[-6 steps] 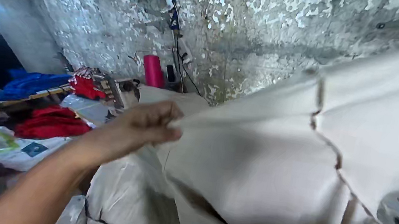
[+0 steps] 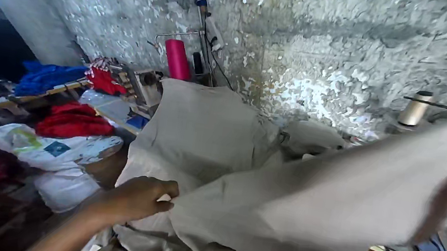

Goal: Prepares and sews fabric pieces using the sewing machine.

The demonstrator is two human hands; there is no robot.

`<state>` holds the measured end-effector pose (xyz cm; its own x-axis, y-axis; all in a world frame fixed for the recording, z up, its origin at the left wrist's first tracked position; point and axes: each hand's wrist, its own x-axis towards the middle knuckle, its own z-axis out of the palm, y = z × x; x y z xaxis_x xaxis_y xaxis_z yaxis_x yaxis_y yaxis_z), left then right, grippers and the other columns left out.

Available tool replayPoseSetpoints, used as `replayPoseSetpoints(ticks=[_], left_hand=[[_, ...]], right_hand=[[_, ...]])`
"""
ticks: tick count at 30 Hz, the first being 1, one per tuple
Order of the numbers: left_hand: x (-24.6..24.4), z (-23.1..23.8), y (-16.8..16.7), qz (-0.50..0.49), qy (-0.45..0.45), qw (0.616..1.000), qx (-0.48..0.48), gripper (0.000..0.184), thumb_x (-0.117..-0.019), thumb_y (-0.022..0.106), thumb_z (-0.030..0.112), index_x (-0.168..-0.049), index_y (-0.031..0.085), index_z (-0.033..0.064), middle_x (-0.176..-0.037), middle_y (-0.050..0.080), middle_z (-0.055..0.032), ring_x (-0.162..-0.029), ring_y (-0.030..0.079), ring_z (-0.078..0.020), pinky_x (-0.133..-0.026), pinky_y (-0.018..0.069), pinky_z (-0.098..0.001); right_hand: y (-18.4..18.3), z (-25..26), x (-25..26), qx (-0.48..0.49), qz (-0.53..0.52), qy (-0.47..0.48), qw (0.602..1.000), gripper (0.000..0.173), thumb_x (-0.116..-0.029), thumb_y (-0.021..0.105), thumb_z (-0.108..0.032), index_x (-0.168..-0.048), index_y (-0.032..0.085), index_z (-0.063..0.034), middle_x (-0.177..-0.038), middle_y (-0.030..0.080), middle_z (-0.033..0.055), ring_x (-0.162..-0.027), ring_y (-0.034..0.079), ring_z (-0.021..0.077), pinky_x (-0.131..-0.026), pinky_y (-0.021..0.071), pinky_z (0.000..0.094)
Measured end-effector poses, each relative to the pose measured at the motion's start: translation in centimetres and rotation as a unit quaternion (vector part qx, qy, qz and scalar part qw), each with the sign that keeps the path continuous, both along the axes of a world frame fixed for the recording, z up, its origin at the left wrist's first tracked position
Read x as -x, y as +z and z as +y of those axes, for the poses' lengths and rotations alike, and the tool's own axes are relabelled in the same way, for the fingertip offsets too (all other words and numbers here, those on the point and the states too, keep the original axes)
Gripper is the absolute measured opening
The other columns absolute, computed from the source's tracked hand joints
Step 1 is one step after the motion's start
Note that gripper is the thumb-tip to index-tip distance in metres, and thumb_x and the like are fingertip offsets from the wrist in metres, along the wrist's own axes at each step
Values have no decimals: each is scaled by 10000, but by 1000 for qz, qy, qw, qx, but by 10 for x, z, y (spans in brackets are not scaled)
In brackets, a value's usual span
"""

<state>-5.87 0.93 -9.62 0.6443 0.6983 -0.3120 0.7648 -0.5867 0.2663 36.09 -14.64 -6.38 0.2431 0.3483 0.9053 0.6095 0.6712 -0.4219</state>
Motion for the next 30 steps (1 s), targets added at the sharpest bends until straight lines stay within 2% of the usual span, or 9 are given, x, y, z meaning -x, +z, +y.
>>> replayPoseSetpoints(ticks=[2, 5, 9, 13, 17, 21, 26, 28, 30], left_hand=[[-9, -5, -13, -57, -6, 998, 2, 542, -961, 716, 217, -1446, 544, 49, -1326, 631, -266, -1199, 614, -479, -1003, 442, -694], [-44, -19, -14, -304, -76, 949, 31, 721, -915, 726, 378, -1519, 475, 74, -1449, 591, -93, -1330, 561, -167, -1098, 470, -395], [-89, -27, -25, -480, -106, 867, 82, 195, -994, 652, 239, -1057, 695, 60, -851, 650, 146, -778, 561, 128, -713, 471, -81], [-84, -32, -33, -513, -64, 855, 33, 221, -1045, 561, 191, -892, 676, 80, -736, 611, 139, -700, 540, 139, -661, 452, -63], [-52, -32, -27, -543, -18, 837, -67, 171, -1040, 576, 279, -984, 722, 209, -861, 697, 189, -796, 614, 141, -728, 516, -79], [-22, -22, -12, -585, 100, 797, -111, 90, -986, 655, 345, -981, 744, 360, -873, 720, 222, -754, 657, 96, -683, 555, -110], [-10, 69, -31, -499, 245, 821, -127, 152, -1030, 568, 182, -926, 670, 138, -757, 661, 102, -641, 619, 20, -604, 555, -202], [-9, 120, -58, -369, 268, 876, -156, 258, -1063, 544, 183, -1000, 649, -44, -816, 627, -125, -688, 592, -188, -662, 525, -405], [-17, 161, -87, -270, 292, 902, -169, 266, -1046, 557, 95, -1169, 631, -129, -1065, 645, -346, -987, 636, -486, -880, 477, -660]], right_hand=[[-17, 21, 52, -33, -90, -32, 995, 188, -1066, 531, -161, -1224, 624, -122, -997, 671, -110, -794, 611, -67, -699, 538, 145], [-67, 56, 111, -45, -148, 15, 988, 196, -1057, 525, -118, -1180, 671, -72, -912, 666, 71, -799, 639, 74, -734, 535, 185], [-91, 76, 141, 9, -145, 91, 985, 173, -1049, 566, -159, -1155, 665, -65, -946, 673, 119, -816, 654, 75, -748, 524, 131], [-92, 86, 116, 203, -85, 318, 922, 515, -961, 716, -274, -1404, 513, -107, -1134, 677, 15, -851, 630, -32, -754, 546, 144], [-85, 107, 71, 349, -202, 426, 810, 270, -956, 700, -259, -909, 647, 2, -693, 591, -16, -638, 502, -63, -586, 397, 121], [-83, 136, 44, 379, -146, 486, 773, 80, -944, 707, -162, -948, 705, -82, -857, 688, -149, -829, 605, -135, -758, 514, 82], [-125, 197, 83, 466, 178, 366, 786, 171, -899, 651, 41, -1049, 686, -35, -866, 713, -20, -786, 661, 38, -759, 569, 240], [-163, 237, 107, 500, 286, 312, 756, 176, -1006, 616, -64, -1177, 629, -21, -927, 695, 40, -782, 653, 88, -712, 559, 270], [-201, 269, 126, 515, 357, 255, 736, 179, -1020, 622, -140, -1153, 617, -19, -920, 679, 68, -754, 640, 110, -673, 541, 285]])
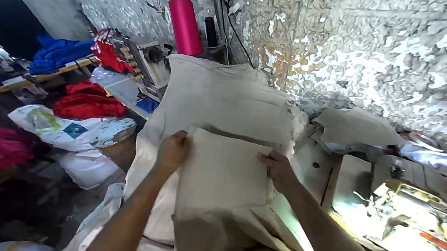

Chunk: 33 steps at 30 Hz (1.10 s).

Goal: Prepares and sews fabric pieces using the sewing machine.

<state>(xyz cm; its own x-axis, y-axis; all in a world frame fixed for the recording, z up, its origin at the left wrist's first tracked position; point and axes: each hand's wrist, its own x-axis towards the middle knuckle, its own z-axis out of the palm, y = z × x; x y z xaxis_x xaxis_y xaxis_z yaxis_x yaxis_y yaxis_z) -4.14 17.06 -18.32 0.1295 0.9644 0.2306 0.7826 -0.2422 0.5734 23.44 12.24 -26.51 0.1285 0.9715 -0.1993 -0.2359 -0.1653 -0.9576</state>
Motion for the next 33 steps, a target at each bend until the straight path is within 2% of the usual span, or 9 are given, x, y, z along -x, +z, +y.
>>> replayPoseSetpoints(ticks=[1, 3, 6, 8, 11, 14, 21, 26, 33], left_hand=[[-7, 12, -16, 26, 3, 1000, -6, 344, -1013, 590, 47, -1322, 582, -103, -1281, 584, -379, -1196, 566, -558, -1004, 422, -710], [-29, 19, -44, 57, -43, 994, -78, 511, -995, 612, 56, -1476, 473, -43, -1519, 410, -350, -1391, 406, -558, -1105, 354, -699], [-80, 16, -68, 53, -199, 963, -171, 345, -1025, 553, 117, -1343, 652, 25, -1503, 527, -197, -1434, 442, -412, -1181, 348, -576], [-106, 19, -71, 59, -276, 952, -119, 357, -1052, 535, 170, -1364, 640, 31, -1491, 546, -177, -1446, 434, -390, -1190, 336, -564], [-125, 24, -64, 95, -305, 943, -97, 362, -1010, 639, 270, -1281, 687, 35, -1292, 657, -203, -1278, 565, -415, -1060, 404, -634], [-134, 26, -48, 92, -338, 936, -48, 264, -950, 723, 222, -1123, 756, 25, -1150, 713, -196, -1165, 622, -400, -1026, 374, -650], [-136, 28, -27, 138, -372, 916, 51, 293, -1017, 631, 208, -925, 729, -52, -902, 699, -199, -983, 650, -363, -1025, 347, -613], [-126, 30, -33, 22, -371, 928, 32, 200, -937, 730, 156, -866, 751, -30, -814, 708, -129, -844, 658, -247, -925, 454, -531], [-122, 17, -24, -33, -342, 934, 100, 140, -931, 725, 82, -971, 743, -52, -919, 703, -127, -871, 648, -153, -834, 529, -318]], right_hand=[[-13, 10, 6, 14, 6, -27, 1000, 184, -1017, 628, -137, -1135, 627, 3, -933, 678, 90, -773, 643, 126, -698, 546, 302], [-29, 22, 10, 19, -7, -48, 999, 181, -1021, 617, -120, -1097, 627, 44, -945, 659, 117, -812, 631, 141, -745, 543, 317], [-34, 24, 3, -6, -64, -13, 998, 171, -1048, 567, -121, -986, 581, 38, -872, 588, 97, -774, 583, 133, -715, 512, 306], [-30, 18, -2, -27, -83, -6, 996, 147, -1035, 588, -108, -1018, 607, 37, -864, 618, 85, -757, 601, 115, -694, 515, 290], [-25, 9, -4, -67, -113, -24, 991, 147, -992, 638, -52, -1100, 598, 41, -888, 651, 74, -769, 611, 91, -711, 522, 274], [-22, 3, -5, -86, -140, -23, 986, 201, -971, 636, 5, -1150, 561, 56, -883, 640, 78, -775, 607, 90, -733, 526, 282], [-23, -8, -7, -100, -133, -9, 986, 248, -968, 668, -35, -1114, 473, 10, -709, 583, 15, -649, 558, 57, -674, 490, 249], [-48, -45, 4, -152, -186, -23, 971, 308, -965, 675, -120, -1148, 537, 85, -916, 651, 83, -788, 635, 66, -754, 552, 248], [-126, -101, 3, -264, -260, -55, 927, 278, -955, 661, -144, -1120, 659, 81, -1036, 738, 144, -957, 716, 120, -898, 570, 278]])
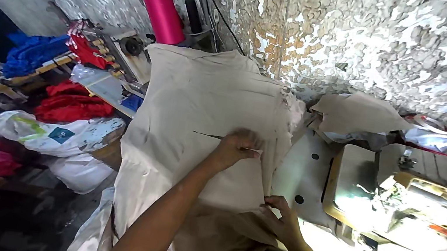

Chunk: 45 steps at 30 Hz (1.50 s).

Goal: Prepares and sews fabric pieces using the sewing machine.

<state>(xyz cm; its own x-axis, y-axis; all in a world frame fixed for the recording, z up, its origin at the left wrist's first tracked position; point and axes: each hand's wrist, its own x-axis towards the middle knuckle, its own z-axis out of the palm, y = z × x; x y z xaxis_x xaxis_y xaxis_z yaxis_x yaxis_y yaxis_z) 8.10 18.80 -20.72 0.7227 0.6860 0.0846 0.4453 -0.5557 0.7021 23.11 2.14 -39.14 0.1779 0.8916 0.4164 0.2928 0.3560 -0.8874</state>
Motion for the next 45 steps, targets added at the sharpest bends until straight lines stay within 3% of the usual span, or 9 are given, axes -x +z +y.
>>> replayPoseSetpoints(ticks=[8, 14, 20, 22, 25, 27, 34, 40, 45], left_hand=[[5, -12, 11, -3, 7, 1000, 20, 137, -938, 711, 63, -1003, 730, -56, -968, 699, -123, -882, 646, -124, -838, 533, -279], [6, -21, 18, -5, 2, 1000, 10, 119, -934, 718, 71, -967, 737, -42, -919, 695, -90, -831, 623, -82, -790, 519, -238], [10, -27, 5, -58, -9, 994, -92, 137, -949, 702, 119, -911, 739, -8, -831, 684, -55, -734, 598, -48, -701, 492, -207], [12, -36, 4, -75, 0, 989, -125, 148, -957, 687, 123, -911, 741, -6, -840, 659, -50, -738, 575, -43, -690, 469, -188], [23, -57, 8, -108, -3, 981, -160, 156, -971, 666, 142, -920, 743, 16, -908, 670, -40, -786, 592, -31, -719, 485, -169], [33, -76, 16, -127, -9, 978, -166, 147, -974, 658, 131, -898, 723, 23, -889, 632, -9, -736, 558, 13, -659, 468, -111], [74, -143, 49, -182, 3, 965, -188, 129, -995, 646, 229, -922, 700, 138, -958, 639, 108, -849, 595, 79, -746, 515, -91], [91, -189, 47, -264, 83, 939, -203, 76, -998, 658, 301, -978, 726, 275, -993, 658, 219, -904, 624, 87, -766, 529, -98], [92, -209, 20, -356, 166, 908, -148, 104, -981, 662, 327, -973, 766, 327, -991, 699, 235, -894, 650, 78, -775, 539, -108]], right_hand=[[11, -16, 5, -3, -105, -73, 992, 198, -890, 727, -195, -921, 766, -4, -973, 704, 192, -877, 691, 279, -762, 582, 380], [20, -28, 7, 136, 119, 36, 983, 197, -964, 651, -167, -1023, 685, 17, -884, 682, 0, -778, 615, -20, -735, 518, 155], [19, -24, 10, 140, 186, 40, 972, 158, -968, 635, -131, -1027, 668, 11, -874, 663, -30, -753, 595, -40, -708, 505, 136], [17, -25, 14, 112, 171, 14, 979, 181, -962, 646, -136, -1021, 666, 34, -928, 631, 8, -736, 550, -43, -667, 469, 117], [21, -30, 10, 77, 154, 15, 985, 213, -931, 695, -149, -990, 692, 56, -1217, 605, 131, -838, 562, -49, -691, 470, 92], [28, -33, 2, 90, 168, 72, 979, 203, -916, 713, -164, -956, 691, 34, -1305, 582, 120, -834, 551, -77, -682, 459, 84], [66, -60, -15, 94, 178, 245, 948, 116, -914, 734, -178, -898, 686, -73, -991, 612, -85, -790, 526, -103, -689, 455, 77], [98, -97, -20, 36, 126, 235, 963, 137, -945, 711, -169, -911, 670, -43, -835, 619, -97, -744, 528, -119, -672, 443, 59], [131, -141, -30, -10, -29, 154, 988, 266, -987, 669, -254, -911, 644, -1, -795, 624, 29, -706, 528, -71, -658, 424, 49]])
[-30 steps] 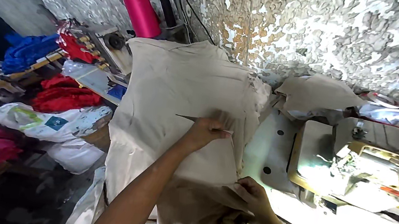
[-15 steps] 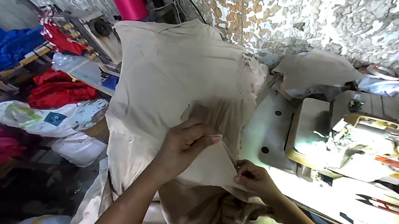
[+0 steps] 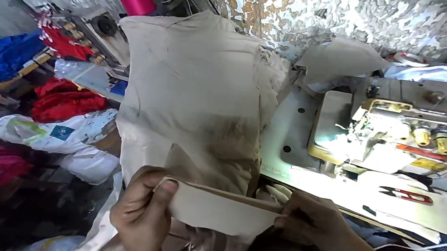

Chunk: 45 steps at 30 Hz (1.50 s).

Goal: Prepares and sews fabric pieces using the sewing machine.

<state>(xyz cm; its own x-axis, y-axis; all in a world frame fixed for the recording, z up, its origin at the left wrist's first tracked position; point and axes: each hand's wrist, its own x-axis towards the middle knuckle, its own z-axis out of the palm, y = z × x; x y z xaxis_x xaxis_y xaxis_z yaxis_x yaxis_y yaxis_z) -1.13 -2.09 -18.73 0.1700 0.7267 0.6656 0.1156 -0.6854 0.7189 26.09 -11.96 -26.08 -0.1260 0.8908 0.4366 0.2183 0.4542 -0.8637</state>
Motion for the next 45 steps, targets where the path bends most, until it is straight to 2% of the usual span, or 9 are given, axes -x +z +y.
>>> replayPoseSetpoints(ticks=[3, 8, 15, 21, 27, 31, 34, 39, 45], left_hand=[[-8, -7, -18, -48, 1, 998, 40, 102, -976, 665, 331, -971, 766, 334, -969, 708, 228, -873, 654, 79, -765, 541, -108], [-20, -17, -37, -81, -14, 994, 68, 105, -972, 666, 313, -957, 769, 319, -965, 722, 205, -876, 667, 59, -783, 548, -129], [-25, -33, -32, -40, -31, 997, -53, 147, -1024, 604, 335, -1050, 746, 308, -1062, 682, 245, -995, 624, 94, -860, 497, -91], [-21, -46, -26, -5, -58, 995, -84, 162, -1040, 579, 353, -1059, 731, 300, -1067, 658, 248, -1005, 602, 99, -861, 471, -84], [-21, -50, -27, -2, -81, 993, -85, 160, -1039, 581, 354, -1059, 729, 296, -1079, 654, 244, -1010, 600, 99, -859, 473, -83], [-18, -57, -25, 7, -97, 990, -105, 154, -1043, 580, 345, -1061, 720, 282, -1084, 645, 235, -994, 604, 94, -839, 484, -84], [-17, -59, -23, 14, -96, 989, -111, 157, -1042, 581, 344, -1074, 720, 278, -1094, 639, 236, -1004, 599, 99, -844, 480, -79], [-15, -59, -26, 14, -98, 990, -100, 161, -1044, 578, 338, -1087, 723, 285, -1099, 639, 242, -1011, 597, 100, -851, 477, -80], [-18, -56, -31, -20, -85, 995, -43, 158, -1033, 588, 345, -1068, 737, 305, -1076, 670, 242, -1002, 614, 91, -861, 485, -91]], right_hand=[[9, -18, -7, 30, -46, -6, 998, 256, -987, 658, -270, -940, 663, -18, -834, 634, 37, -731, 539, -58, -674, 427, 52], [6, -36, -13, 70, -23, -69, 995, 223, -976, 663, -243, -949, 685, -23, -829, 639, -2, -727, 534, -94, -665, 431, 43], [4, -45, -17, 57, 8, -94, 994, 196, -971, 672, -208, -935, 676, -15, -798, 631, -25, -695, 512, -114, -641, 417, 34], [2, -51, -19, 53, 36, -94, 993, 165, -955, 694, -182, -925, 677, -21, -784, 637, -50, -698, 523, -127, -642, 428, 30], [1, -56, -21, 58, 49, -91, 993, 142, -958, 682, -160, -927, 666, -22, -770, 616, -65, -684, 504, -130, -628, 413, 29], [-1, -57, -21, 87, 75, -99, 988, 137, -940, 713, -187, -954, 620, -87, -744, 580, -131, -660, 491, -135, -609, 409, 36], [-2, -58, -19, 101, 48, -112, 987, 208, -953, 695, -225, -1039, 680, -36, -694, 523, -118, -610, 419, -128, -570, 349, 39], [-3, -57, -16, 119, 73, -104, 985, 157, -958, 675, -195, -968, 716, -44, -737, 591, -117, -636, 454, -143, -587, 378, 33], [-3, -57, -13, 152, 124, -93, 976, 118, -944, 687, -168, -974, 732, -63, -766, 618, -148, -654, 481, -145, -600, 402, 41]])
